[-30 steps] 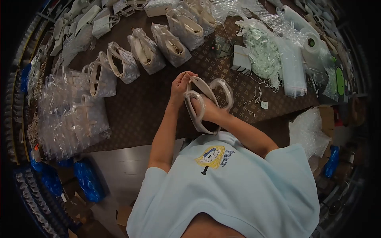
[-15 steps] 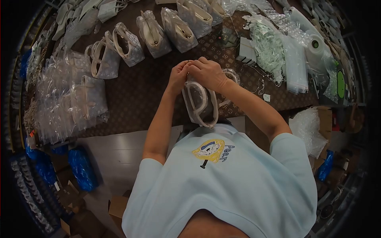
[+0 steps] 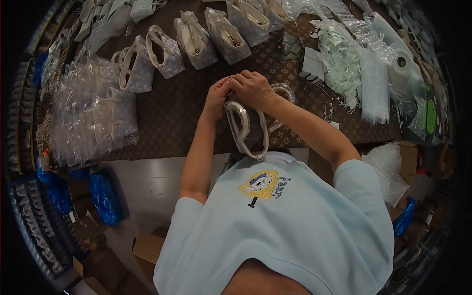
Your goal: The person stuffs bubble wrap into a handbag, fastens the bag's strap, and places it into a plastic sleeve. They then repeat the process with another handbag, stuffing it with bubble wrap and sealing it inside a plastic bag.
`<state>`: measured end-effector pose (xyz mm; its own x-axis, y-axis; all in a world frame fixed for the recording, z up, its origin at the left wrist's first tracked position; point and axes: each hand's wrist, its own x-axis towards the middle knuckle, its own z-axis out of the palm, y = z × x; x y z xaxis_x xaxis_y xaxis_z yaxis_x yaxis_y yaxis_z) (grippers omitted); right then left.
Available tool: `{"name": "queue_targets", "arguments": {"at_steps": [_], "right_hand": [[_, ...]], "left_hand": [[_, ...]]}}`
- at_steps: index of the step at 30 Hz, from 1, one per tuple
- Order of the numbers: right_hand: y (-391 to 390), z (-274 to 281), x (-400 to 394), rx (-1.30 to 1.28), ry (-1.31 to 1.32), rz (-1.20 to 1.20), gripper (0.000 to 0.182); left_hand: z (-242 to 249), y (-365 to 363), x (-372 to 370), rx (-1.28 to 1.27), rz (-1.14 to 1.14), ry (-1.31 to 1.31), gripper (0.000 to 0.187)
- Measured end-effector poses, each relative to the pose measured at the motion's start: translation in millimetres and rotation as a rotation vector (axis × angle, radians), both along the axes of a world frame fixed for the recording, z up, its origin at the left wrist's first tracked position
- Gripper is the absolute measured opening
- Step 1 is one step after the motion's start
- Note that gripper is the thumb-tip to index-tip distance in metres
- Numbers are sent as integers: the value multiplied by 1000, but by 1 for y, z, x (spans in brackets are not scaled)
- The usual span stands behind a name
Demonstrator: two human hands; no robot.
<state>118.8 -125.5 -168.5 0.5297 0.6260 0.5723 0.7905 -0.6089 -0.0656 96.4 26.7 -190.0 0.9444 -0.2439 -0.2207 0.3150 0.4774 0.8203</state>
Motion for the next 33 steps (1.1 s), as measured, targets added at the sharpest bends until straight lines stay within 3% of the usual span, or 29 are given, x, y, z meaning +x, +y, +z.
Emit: {"name": "queue_targets", "arguments": {"at_steps": [4, 6, 9, 13, 17, 19, 21, 23, 24, 25, 27, 33], "right_hand": [[-7, 0, 2, 20, -19, 154, 16], [-7, -1, 2, 165, 44, 222, 12], [-3, 3, -2, 252, 170, 154, 7], [-15, 0, -14, 261, 136, 220, 4], [-28, 3, -43, 22, 226, 252, 7], [-32, 8, -75, -44, 389, 402, 7], [-37, 17, -105, -43, 497, 518, 6], [-50, 30, -115, 160, 784, 452, 7], [-53, 32, -114, 140, 835, 371, 8], [-51, 32, -116, 145, 838, 367, 8], [-48, 33, -114, 127, 845, 313, 9], [-41, 31, -122, 94, 786, 425, 5]], "left_hand": [[4, 3, -4, -49, -7, 35, 22], [2, 4, -4, -30, -9, 37, 22], [0, 2, -3, 12, -2, 10, 23], [-3, -6, -6, 11, 105, -48, 23], [-10, -12, -11, -28, 141, -50, 22], [-17, -13, -3, 15, 421, -70, 23], [-10, -1, -2, 29, 416, -80, 25], [0, 5, -9, 183, 257, -21, 25], [3, 9, -10, 210, 185, -44, 23], [6, 8, -14, 212, 179, -40, 23], [16, 3, -17, 473, 116, -194, 21], [3, 13, -9, 802, 49, -181, 32]]}}
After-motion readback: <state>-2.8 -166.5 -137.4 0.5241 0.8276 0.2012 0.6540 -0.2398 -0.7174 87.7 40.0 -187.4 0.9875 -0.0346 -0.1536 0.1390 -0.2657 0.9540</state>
